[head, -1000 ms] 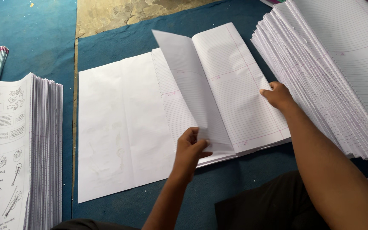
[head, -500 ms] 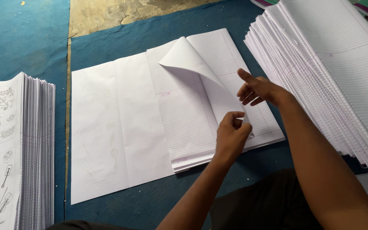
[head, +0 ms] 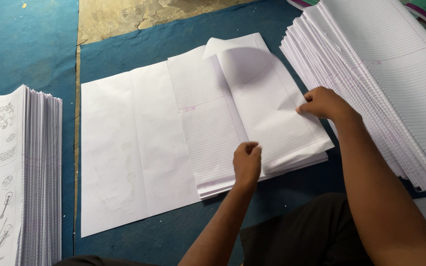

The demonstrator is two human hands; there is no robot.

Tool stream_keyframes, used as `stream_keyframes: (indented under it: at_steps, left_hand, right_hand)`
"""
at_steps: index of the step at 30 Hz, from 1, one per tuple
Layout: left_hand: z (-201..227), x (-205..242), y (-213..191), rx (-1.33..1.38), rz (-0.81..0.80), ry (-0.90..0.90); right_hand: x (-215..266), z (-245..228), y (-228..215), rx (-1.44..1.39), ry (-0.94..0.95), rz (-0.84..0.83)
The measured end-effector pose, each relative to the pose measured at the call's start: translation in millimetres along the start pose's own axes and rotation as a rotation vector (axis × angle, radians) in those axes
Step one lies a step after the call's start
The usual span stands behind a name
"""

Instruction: The person inserts a stack of printed pages into a larger notebook cover, aligns the edges, and folds the cover around the pages. This process is repeated multiple times with different stacks of pages and covers.

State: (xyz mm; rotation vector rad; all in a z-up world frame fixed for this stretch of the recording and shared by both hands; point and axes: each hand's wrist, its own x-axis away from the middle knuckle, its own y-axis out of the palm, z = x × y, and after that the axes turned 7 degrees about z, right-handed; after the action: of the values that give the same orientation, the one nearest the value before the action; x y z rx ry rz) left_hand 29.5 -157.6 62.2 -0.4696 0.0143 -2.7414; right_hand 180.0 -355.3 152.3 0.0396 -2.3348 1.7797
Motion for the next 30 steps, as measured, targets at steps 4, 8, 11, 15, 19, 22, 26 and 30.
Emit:
stream_keyframes:
  at_steps: [4,8,11,15,19,22,26,30]
  left_hand:
    - [-24.1,-2.5,-6.6,0.068,-0.014,-0.278]
    - [-25.9,-0.6,-2.9,0.188,-0.087,-0.351]
    - [-20.8,0.4,-1.3,0.144,-0.103,-0.369]
    - [-21.3,-0.1,3.6,0.116,-0.111,-0.361]
    - [-31.2,-4.0,9.2,0.09,-0.092,-0.372]
    - [-39.0,-8.4,8.3,0.245,-0.136,-0.382]
    - [-44.4,-13.8,1.7,0.319,-0.211,-0.396]
    - [-45.4,-13.0,-4.3,0.321,-0.253,-0.402]
  right_hand:
    - [-6.9,15.7,18.5,-0.021,0.071,-0.04]
    - [-16.2,28.1,37.7,-0.032,0.167,-0.086]
    - [-22.3,35.2,48.6,-0.063,0.186,-0.07]
    - [-25.6,40.8,55.2,-0.04,0.134,-0.02]
    - [-23.2,37.6,51.1,-0.063,0.147,-0.08]
    - [-18.6,29.4,45.3,-0.069,0.133,-0.067]
    - [-12.1,19.6,37.0,-0.159,0.095,-0.013]
    - [-4.9,10.6,38.1,-0.265,0.107,0.005]
